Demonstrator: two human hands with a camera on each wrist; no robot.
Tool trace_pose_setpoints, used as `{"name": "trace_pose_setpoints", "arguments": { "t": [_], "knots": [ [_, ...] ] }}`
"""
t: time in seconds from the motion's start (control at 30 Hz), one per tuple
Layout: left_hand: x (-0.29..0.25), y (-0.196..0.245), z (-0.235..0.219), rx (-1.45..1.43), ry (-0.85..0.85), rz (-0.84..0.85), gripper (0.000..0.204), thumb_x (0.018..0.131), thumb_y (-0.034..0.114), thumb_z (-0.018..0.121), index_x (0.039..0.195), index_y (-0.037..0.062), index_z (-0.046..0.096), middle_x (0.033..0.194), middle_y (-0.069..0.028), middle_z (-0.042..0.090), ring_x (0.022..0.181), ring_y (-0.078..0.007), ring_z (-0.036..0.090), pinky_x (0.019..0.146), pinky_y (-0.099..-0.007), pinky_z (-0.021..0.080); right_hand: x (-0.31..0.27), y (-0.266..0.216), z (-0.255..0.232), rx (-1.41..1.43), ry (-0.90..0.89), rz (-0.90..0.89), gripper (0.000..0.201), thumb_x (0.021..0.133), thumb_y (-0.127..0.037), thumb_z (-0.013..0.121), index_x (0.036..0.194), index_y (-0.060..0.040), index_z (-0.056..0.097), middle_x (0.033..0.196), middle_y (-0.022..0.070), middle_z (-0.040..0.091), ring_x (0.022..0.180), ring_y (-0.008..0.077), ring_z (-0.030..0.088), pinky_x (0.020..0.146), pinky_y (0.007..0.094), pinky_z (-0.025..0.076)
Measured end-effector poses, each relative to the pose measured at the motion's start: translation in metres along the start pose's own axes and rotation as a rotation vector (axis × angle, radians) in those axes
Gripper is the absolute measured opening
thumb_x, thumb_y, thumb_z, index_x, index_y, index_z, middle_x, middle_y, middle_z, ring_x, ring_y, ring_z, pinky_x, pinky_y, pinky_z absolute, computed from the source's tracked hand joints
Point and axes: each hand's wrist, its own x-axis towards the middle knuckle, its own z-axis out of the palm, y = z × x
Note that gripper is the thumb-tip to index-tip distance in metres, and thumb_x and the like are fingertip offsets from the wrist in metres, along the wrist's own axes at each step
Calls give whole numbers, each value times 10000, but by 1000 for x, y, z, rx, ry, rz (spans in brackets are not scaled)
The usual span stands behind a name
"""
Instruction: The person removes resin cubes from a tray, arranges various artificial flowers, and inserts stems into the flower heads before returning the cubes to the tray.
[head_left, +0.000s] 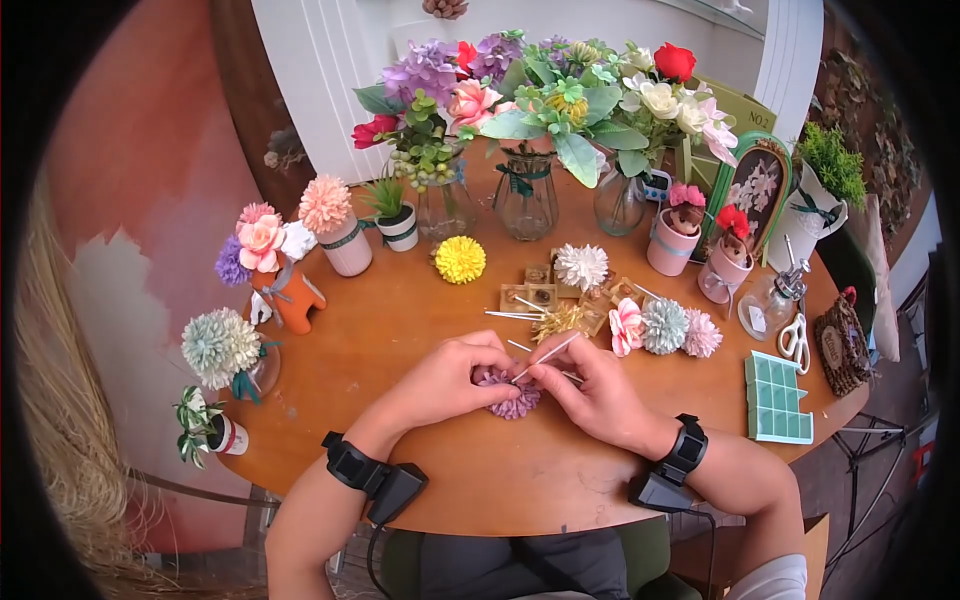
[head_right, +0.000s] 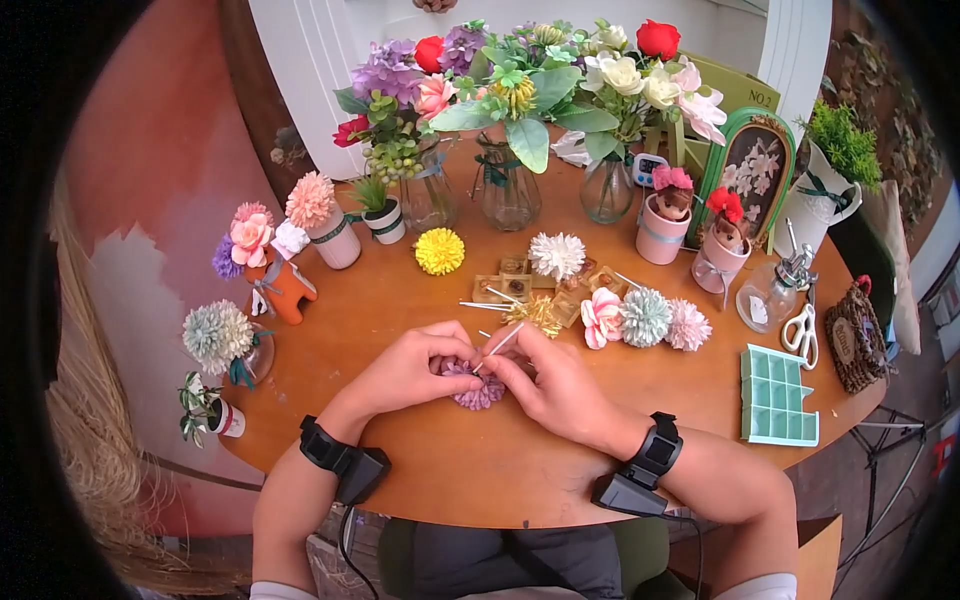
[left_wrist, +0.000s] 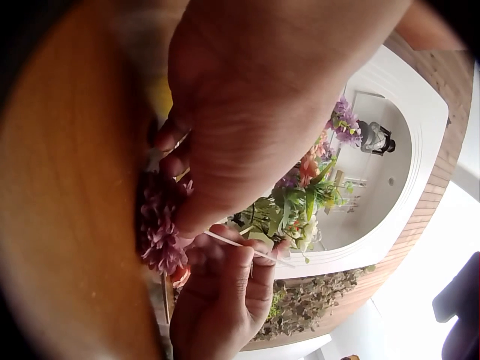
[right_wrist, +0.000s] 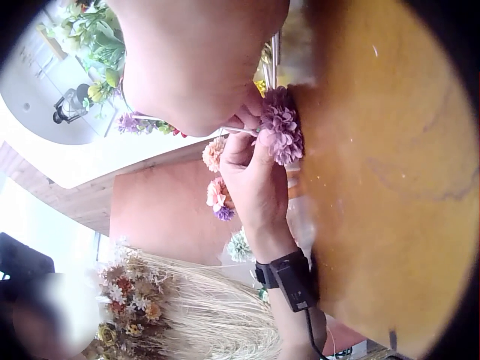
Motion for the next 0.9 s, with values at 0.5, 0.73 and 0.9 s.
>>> {"name": "trace_pose_setpoints", "arguments": {
  "t": [0.5, 0.73, 0.9],
  "knots": [
    [0, -3, 1, 21, 6, 20, 195, 816, 79, 765, 976, -14, 702, 912, -27, 607, 781, -103, 558, 688, -252, 461, 6, -1, -3, -206, -107, -139, 96, 894, -8, 649, 979, -28, 609, 919, 119, 631, 846, 305, 644, 734, 360, 525],
    [1, -7, 2, 11, 19, 67, 141, 827, 71, 751, 936, -12, 714, 923, -48, 641, 804, -129, 597, 706, -260, 475, 9, -6, -3, -241, -84, -186, 79, 881, -6, 663, 950, -23, 629, 965, 124, 627, 918, 303, 645, 776, 368, 526],
    [2, -11, 3, 40, 48, 125, 148, 839, 104, 749, 924, -13, 714, 902, -71, 660, 794, -159, 624, 694, -273, 485, 9, -2, -6, -273, -127, -152, 49, 890, -17, 659, 932, -22, 635, 1001, 135, 621, 908, 309, 643, 771, 364, 528]
  ]
}}
